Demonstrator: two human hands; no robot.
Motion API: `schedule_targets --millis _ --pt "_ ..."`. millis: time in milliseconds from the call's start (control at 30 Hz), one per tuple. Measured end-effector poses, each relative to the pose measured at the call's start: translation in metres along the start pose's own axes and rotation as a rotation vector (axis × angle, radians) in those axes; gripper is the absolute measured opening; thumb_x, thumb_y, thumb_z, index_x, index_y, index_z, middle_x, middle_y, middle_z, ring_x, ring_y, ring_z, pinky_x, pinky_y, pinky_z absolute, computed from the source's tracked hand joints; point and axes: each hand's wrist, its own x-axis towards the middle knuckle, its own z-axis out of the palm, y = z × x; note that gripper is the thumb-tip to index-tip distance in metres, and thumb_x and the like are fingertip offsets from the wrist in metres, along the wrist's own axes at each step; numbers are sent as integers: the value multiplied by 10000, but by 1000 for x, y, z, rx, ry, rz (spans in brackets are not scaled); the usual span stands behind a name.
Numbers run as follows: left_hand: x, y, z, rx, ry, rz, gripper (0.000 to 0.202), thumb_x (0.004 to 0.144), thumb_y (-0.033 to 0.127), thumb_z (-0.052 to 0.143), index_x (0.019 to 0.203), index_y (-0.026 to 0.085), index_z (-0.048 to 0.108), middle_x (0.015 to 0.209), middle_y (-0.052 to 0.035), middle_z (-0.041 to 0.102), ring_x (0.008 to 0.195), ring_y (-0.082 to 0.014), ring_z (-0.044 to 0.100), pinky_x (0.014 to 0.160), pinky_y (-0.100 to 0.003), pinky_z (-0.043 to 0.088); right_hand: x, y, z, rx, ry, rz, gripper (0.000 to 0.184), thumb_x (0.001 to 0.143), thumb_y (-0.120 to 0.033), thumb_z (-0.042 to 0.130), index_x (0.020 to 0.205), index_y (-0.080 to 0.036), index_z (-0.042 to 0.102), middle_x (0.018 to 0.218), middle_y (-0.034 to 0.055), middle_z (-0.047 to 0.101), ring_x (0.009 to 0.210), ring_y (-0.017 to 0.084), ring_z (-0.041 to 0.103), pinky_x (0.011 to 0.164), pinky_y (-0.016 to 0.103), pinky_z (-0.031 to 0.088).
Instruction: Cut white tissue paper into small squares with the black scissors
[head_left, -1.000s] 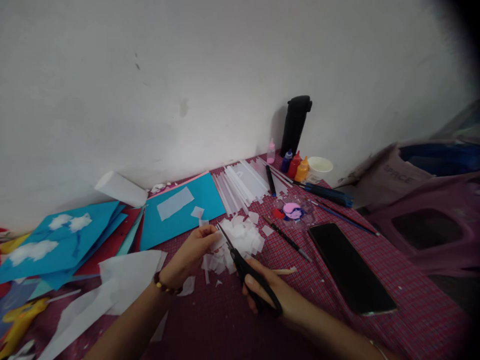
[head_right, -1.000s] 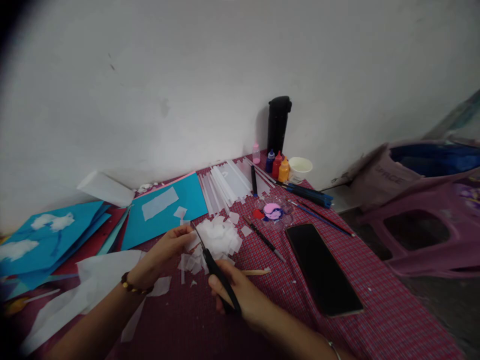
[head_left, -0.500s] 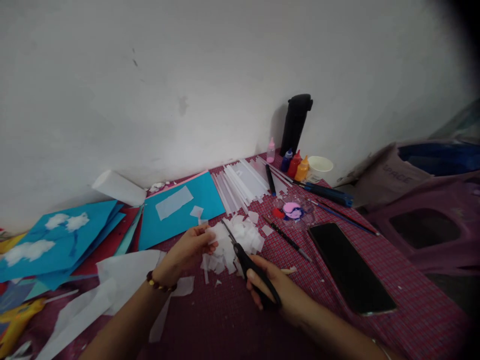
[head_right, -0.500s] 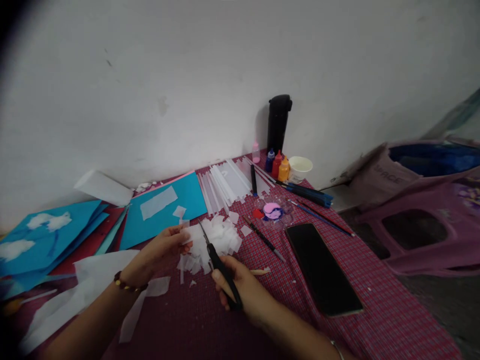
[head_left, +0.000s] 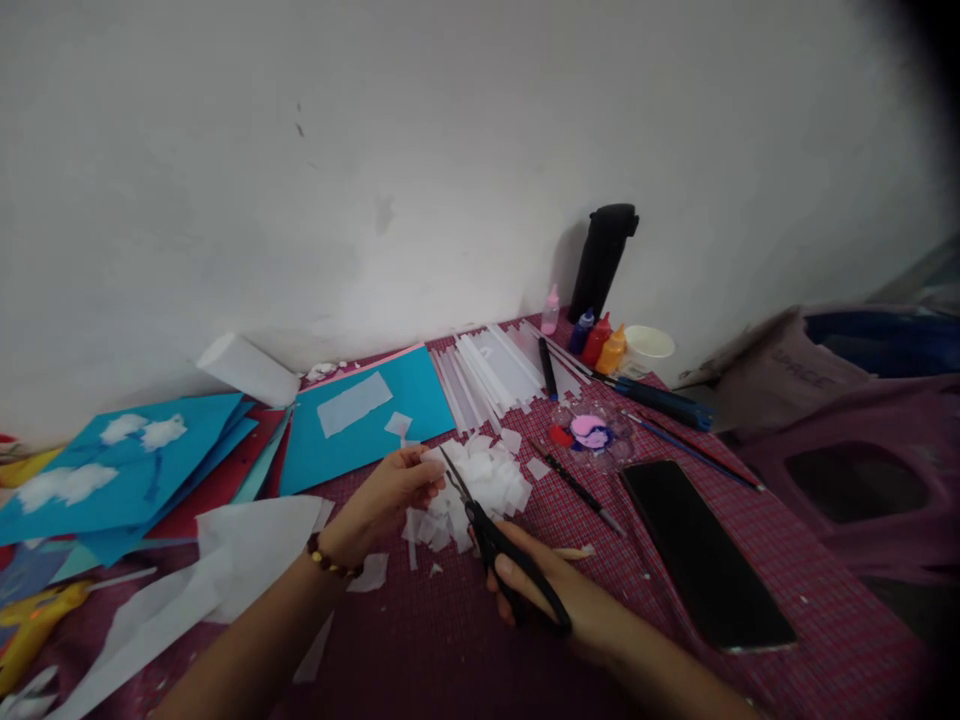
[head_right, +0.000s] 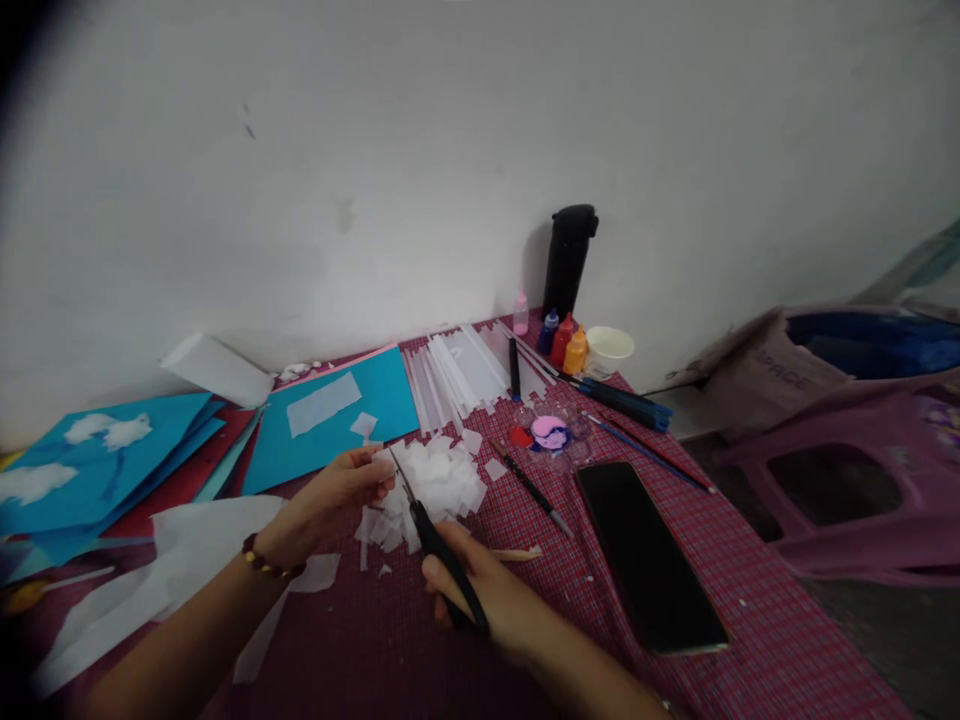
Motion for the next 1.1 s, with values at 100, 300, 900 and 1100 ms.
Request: schedule_targets --millis 100,300,900,1100 --pt "-3 -1 2 -1 -33 -38 247 644 300 727 658 158 526 560 31 577 449 -61 470 453 -193 324 0 -3 0 -67 17 14 620 782 -700 519 1100 -168 488 727 -26 494 550 98 467 518 238 326" --pt "-4 6 1 2 -38 -47 175 643 273 678 676 147 562 587 11 605 462 -76 516 462 -203 356 -2 -10 2 -133 22 -1 650 758 -690 551 1121 -153 493 686 -54 418 536 91 396 500 232 291" --pt "0 17 -17 346 -234 -170 89 642 211 638 595 138 655 516 7 617 451 -80 517 495 -205 395 -5 -5 -10 -441 182 -136 478 762 -233 669 1227 -250 563 1119 46 625 1013 241 577 908 391 416" --pt "3 20 -16 409 -275 -184 121 643 253 647 675 141 676 533 15 616 462 -87 514 481 -203 382 -5 -8 -12 -545 203 -193 531 717 -180 702 1230 -259 586 1161 61 633 1036 249 584 935 399 425"
